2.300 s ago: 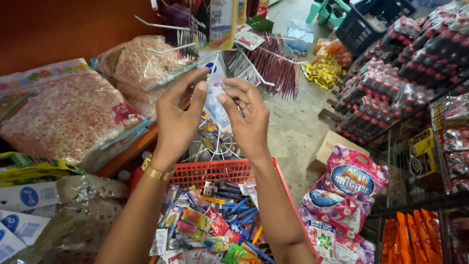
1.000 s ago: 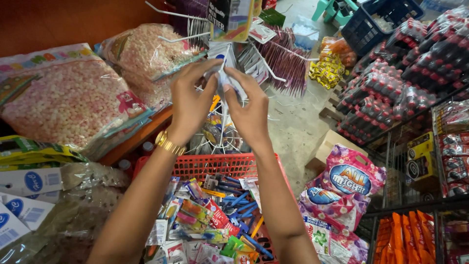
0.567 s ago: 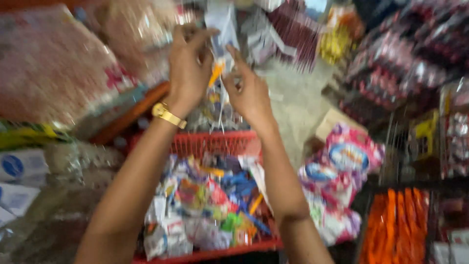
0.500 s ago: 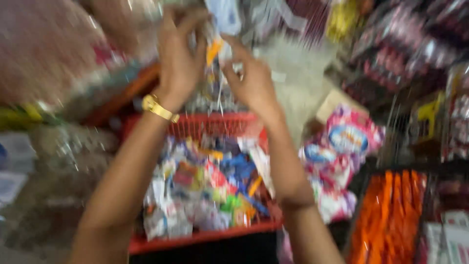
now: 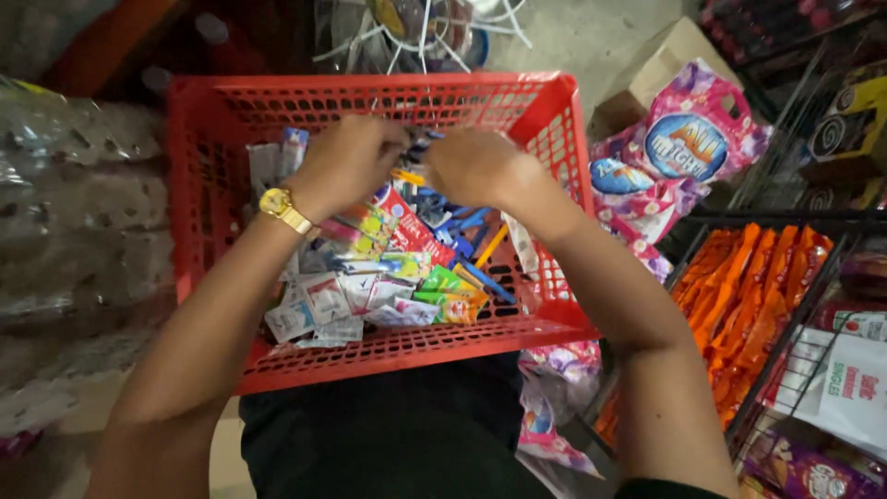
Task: Organizing small product sachets and packets into a red shopping basket in a grocery store.
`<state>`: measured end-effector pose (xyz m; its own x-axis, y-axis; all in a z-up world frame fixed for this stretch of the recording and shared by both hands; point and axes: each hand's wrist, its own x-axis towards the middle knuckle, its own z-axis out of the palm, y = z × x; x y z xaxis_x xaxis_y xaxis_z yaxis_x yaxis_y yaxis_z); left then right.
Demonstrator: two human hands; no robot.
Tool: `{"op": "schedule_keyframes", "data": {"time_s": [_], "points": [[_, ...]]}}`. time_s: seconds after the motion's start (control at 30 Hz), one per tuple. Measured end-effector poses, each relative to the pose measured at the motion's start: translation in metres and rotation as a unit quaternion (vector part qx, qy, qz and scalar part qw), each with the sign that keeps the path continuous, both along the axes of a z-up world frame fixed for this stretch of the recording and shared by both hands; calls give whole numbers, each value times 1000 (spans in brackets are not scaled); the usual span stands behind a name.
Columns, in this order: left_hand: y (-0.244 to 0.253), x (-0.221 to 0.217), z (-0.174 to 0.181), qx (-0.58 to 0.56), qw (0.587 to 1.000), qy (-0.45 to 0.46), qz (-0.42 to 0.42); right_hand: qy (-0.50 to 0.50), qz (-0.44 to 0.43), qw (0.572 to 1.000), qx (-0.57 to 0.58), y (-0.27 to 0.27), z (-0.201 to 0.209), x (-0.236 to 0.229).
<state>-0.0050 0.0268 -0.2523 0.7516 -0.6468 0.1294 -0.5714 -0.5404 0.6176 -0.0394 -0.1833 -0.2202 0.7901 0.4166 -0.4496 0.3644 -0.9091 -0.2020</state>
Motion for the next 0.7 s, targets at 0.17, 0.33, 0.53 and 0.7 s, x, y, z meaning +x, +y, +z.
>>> {"op": "schedule_keyframes", "data": {"time_s": [0.17, 0.33, 0.53, 0.7], "points": [[19, 4, -44, 32, 997, 65, -18, -7, -54, 998, 29, -60, -30, -9], [16, 10, -69, 108, 993, 53, -8, 129, -127, 950, 253, -116, -43, 6], [16, 12, -89, 160, 986, -47, -31, 140, -101, 983, -60, -129, -118, 13], [15, 15, -98, 185, 974, -119, -48, 144, -93, 985, 28, -95, -47, 11]]}}
